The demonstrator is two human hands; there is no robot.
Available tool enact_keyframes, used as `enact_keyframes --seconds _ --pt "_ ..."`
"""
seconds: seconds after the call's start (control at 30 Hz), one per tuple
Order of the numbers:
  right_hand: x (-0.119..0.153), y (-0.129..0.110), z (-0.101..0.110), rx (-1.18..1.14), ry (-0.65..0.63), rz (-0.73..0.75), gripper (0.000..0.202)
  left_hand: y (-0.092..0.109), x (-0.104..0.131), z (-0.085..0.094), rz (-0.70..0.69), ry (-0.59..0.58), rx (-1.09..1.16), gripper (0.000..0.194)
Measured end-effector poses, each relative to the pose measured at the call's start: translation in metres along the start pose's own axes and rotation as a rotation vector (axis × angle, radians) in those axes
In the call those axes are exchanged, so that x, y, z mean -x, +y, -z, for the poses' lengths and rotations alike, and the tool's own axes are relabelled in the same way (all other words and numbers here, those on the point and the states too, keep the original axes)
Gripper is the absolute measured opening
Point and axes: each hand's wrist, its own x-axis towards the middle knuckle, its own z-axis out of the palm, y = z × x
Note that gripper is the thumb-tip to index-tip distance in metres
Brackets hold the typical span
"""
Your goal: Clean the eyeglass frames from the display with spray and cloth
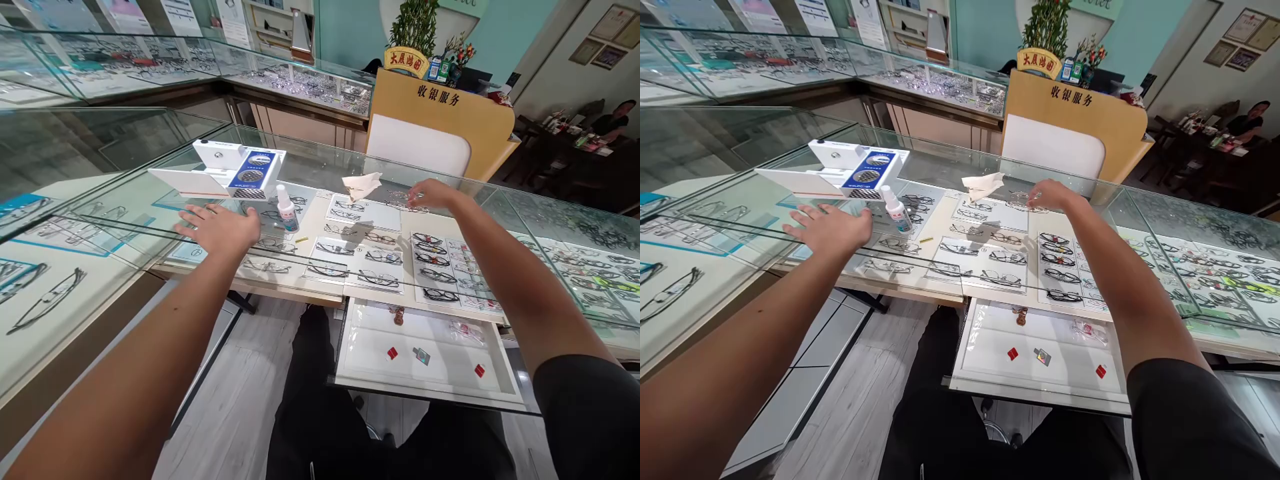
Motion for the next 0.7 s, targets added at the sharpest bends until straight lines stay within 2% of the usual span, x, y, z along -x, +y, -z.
enact_keyframes --seconds 0.13,0.23,0.4,0.7 --pt "0.004 -0.005 0.003 0.020 -0.049 -0.037 0.032 0.001 0.001 0.001 0.000 -0.008 0.016 0.099" --pt "0.011 -0.013 0.003 0.031 -0.072 -0.068 0.022 0.001 0.002 0.001 0.000 -0.002 0.019 0.100" --pt "0.028 -0.027 0.002 0.036 -0.053 -0.128 0.015 0.002 0.002 0.001 0.009 0.004 0.025 0.099" --pt "0.069 -0.040 0.003 -0.138 -0.041 -0.238 0.010 0.003 0.000 0.001 0.016 0.004 0.015 0.101"
